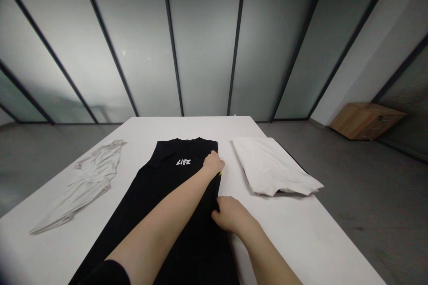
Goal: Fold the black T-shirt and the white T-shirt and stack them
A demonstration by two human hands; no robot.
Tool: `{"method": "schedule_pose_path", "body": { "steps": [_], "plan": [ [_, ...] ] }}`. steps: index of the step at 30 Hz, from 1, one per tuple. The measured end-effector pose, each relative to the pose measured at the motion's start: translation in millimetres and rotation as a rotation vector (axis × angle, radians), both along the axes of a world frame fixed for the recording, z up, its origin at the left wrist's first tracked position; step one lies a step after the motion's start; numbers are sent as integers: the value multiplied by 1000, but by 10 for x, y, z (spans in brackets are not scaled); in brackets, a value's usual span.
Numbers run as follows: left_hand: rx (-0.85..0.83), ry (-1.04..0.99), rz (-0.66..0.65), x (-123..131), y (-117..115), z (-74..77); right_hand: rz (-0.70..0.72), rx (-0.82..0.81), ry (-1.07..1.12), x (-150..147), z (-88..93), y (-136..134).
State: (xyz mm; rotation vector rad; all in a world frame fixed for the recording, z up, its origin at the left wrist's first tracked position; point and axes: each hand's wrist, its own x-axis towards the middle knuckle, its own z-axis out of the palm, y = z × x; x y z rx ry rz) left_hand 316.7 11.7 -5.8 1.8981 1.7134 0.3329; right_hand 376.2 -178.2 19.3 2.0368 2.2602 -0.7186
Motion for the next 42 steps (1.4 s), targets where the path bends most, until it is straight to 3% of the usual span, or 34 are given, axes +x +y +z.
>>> {"method": "schedule_pose_path", "body": {
  "steps": [3, 11, 19, 24, 29, 34, 42],
  "plan": [
    [4, -15, -4, -44, 53, -4, 75, 0, 72, -22, 73, -61],
    [-64, -233, 76, -276, 333, -6, 184, -226, 296, -55, 233, -132],
    [-117, -531, 238, -954, 417, -162, 369, -191, 484, -200, 206, -201],
    [-63, -612, 304, -1419, 406, -186, 474, -234, 498, -355, 135, -272],
    [-26, -611, 250, -1720, 421, -151, 539, -272, 463, -421, 105, -314],
    [10, -608, 176, -1798, 450, -190, 634, -301, 543, -461, 124, -339],
    [172, -560, 187, -1797, 549, -213, 733, 64, 623, -708, 54, -437]
  ]
}}
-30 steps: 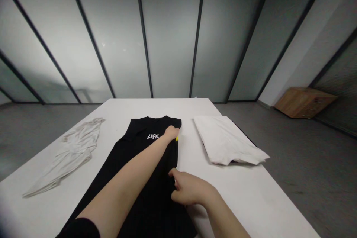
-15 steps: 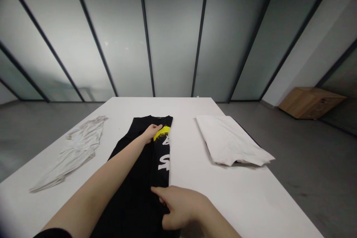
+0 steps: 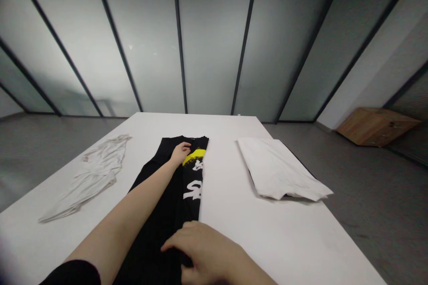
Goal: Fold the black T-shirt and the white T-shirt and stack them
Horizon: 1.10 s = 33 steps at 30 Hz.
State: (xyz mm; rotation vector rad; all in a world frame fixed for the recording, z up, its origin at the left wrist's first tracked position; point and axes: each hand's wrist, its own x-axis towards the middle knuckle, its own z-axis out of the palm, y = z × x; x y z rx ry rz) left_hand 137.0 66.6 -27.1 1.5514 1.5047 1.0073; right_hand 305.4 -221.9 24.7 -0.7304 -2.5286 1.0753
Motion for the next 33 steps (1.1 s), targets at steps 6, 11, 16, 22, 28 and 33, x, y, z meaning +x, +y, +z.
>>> {"method": "schedule_pose_path", "body": {
  "steps": [6, 11, 16, 22, 28, 33],
  "plan": [
    [32, 63, 15, 5, 56, -1, 163, -39, -57, -20, -162, 17],
    [13, 48, -84, -47, 33, -9, 215, -154, 44, 4, -246, 43],
    [-3, -9, -176, -77, -22, 34, 132, -205, 146, 17, -255, 62],
    [-19, -91, -198, -115, -187, 106, 249, -332, 43, 54, -178, 62],
    [-242, -180, -242, -339, -618, 63, -28, -69, 17, -22, -121, 45],
    [-261, -125, -382, -346, -774, 30, -104, 116, -168, -88, -263, 30]
  ]
}}
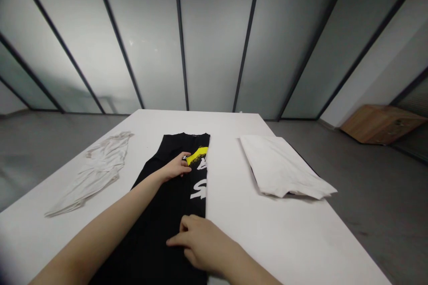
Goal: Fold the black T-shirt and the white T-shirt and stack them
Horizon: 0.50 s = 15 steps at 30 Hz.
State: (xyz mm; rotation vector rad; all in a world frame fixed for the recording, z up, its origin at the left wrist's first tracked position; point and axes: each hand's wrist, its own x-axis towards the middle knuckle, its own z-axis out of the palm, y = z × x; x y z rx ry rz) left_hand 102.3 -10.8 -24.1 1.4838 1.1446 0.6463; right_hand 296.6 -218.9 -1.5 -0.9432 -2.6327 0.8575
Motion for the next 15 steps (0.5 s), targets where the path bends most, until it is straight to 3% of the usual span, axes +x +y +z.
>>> {"method": "schedule_pose_path", "body": {
  "steps": [6, 15],
  "plan": [
    [135, 22, 141, 159, 157, 28, 68, 100, -81, -102, -26, -36],
    [96, -125, 245, 237, 259, 16, 160, 99, 41, -73, 63, -39]
  ]
}}
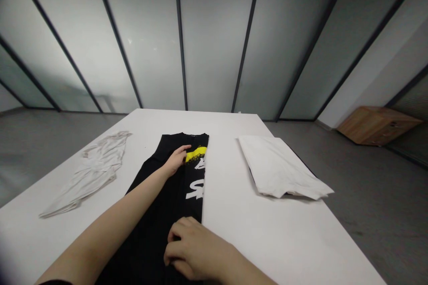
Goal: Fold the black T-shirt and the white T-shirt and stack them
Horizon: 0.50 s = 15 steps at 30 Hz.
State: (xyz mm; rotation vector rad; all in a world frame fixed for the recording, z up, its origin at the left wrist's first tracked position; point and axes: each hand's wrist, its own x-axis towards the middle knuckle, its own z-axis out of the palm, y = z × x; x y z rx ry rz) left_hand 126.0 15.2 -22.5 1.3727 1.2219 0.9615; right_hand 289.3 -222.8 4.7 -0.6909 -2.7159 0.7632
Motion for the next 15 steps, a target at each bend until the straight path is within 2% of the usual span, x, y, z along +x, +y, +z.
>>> {"method": "schedule_pose_path", "body": {
  "steps": [2, 5, 7, 9, 15],
  "plan": [
    [-10, -29, -51, -40, -11, -4, 11, -22, 34, 14, -12, 2],
    [27, -25, -250, -145, -52, 5, 8, -30, 63, 30, -40, 9],
    [63, 47, -354, -217, -86, 13, 6, -24, 76, 36, -50, 16],
    [90, 152, -353, -266, -117, 19, 6, -18, 86, 38, -56, 20],
    [231, 533, -207, -289, -187, 7, 77, -26, 84, 21, -120, 4]
  ]
}}
